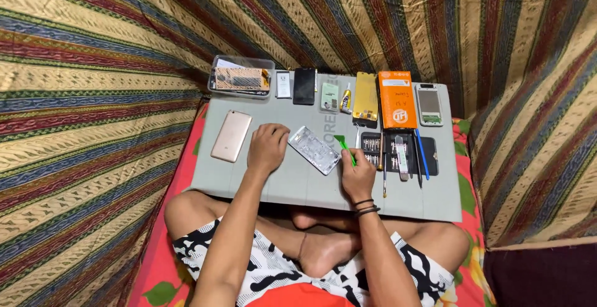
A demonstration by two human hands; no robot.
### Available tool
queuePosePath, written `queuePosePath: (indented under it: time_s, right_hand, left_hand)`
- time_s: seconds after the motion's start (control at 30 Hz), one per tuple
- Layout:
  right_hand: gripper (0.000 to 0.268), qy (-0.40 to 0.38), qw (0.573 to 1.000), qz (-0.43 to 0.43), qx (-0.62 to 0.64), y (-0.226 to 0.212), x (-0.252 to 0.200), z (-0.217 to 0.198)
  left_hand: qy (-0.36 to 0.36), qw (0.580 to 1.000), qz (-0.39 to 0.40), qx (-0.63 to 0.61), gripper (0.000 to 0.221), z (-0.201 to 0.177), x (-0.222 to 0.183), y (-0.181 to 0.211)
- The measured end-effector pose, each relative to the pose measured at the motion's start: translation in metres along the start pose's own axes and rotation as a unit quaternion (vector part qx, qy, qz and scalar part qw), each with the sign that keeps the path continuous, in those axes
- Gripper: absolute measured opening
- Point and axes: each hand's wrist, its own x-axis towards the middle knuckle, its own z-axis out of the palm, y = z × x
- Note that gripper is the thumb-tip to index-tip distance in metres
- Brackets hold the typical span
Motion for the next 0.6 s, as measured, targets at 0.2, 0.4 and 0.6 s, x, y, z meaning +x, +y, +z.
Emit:
queuePosePath:
  time_s: [0.2, 0.4, 0.6]
  right_hand:
    - [0.021, -0.002, 1.000, 0.001, 0.001, -0.004, -0.001, -0.002]
    - [0.021, 0.007, 1.000, 0.000, -0.012, -0.002, -0.001, -0.001]
    - [0.022, 0.018, 1.000, -0.009, -0.005, -0.004, -0.003, -0.001]
  left_hand:
    - [0.010, 0.999, -0.001, -0.034, 0.026, 0.005, -0.001, -0.006]
    - [0.038, 0.996, -0.022, -0.077, 0.023, 0.010, -0.001, -0.012]
    - [0.050, 0.995, -0.022, -0.085, 0.022, 0.014, -0.004, -0.013]
